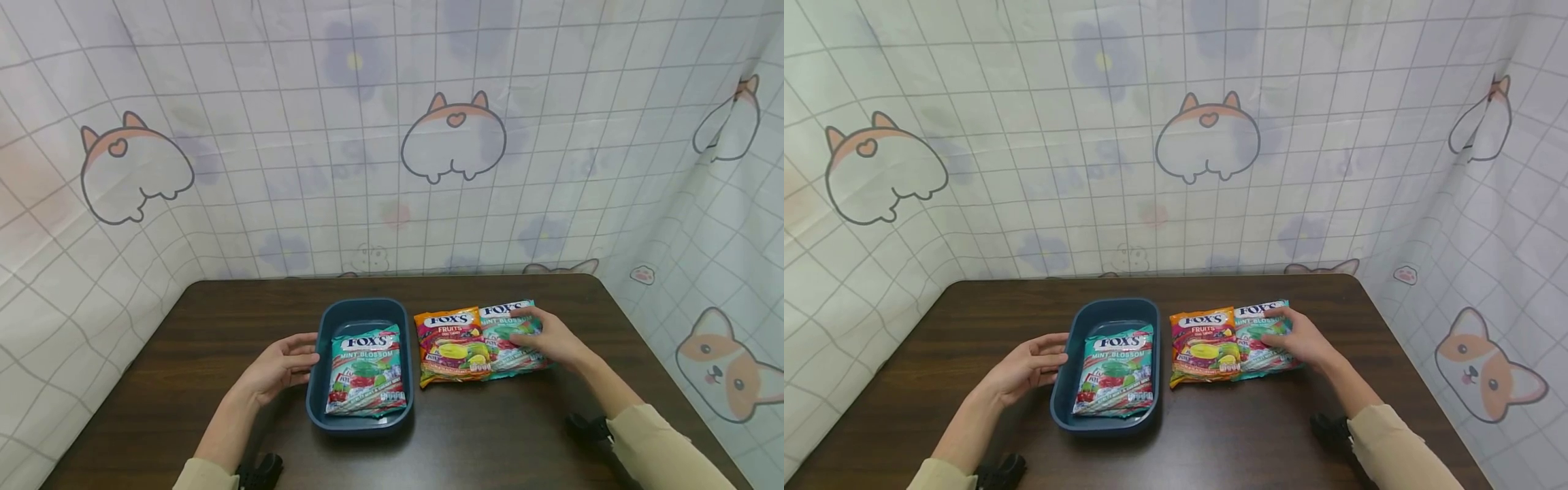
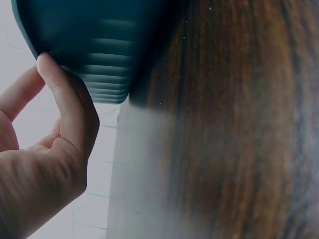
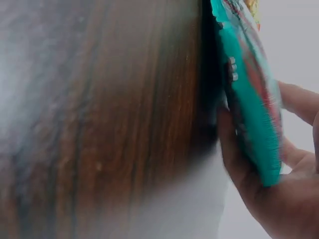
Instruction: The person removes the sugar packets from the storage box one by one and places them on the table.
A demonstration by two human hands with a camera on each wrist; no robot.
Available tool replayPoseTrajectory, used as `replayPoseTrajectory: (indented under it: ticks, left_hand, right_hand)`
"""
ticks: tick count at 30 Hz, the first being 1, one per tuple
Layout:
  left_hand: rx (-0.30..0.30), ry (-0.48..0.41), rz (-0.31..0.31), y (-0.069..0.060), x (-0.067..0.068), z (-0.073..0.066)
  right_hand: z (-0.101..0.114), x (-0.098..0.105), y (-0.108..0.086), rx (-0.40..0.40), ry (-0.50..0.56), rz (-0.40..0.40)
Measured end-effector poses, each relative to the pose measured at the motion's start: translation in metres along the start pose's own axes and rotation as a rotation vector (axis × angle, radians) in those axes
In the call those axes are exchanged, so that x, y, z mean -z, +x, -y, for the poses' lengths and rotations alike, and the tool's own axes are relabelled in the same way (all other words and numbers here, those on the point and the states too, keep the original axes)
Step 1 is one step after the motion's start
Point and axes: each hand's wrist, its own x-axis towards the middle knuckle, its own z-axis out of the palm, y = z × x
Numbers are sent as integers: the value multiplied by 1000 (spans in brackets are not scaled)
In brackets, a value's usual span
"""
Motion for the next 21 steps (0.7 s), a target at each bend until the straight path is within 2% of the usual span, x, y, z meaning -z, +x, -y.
replayPoseTrajectory:
  ticks: [5,11,16,21]
  left_hand:
    - [-2,-3,1,0,0,0]
    - [2,-8,-2,1,0,0]
    - [0,-9,0,1,0,0]
    - [-4,-6,12,0,1,1]
  right_hand:
    - [0,5,-6,-3,-52,-30]
    - [4,12,-14,43,-74,-57]
    - [13,13,-19,72,-103,-100]
    - [28,10,-23,116,-98,-96]
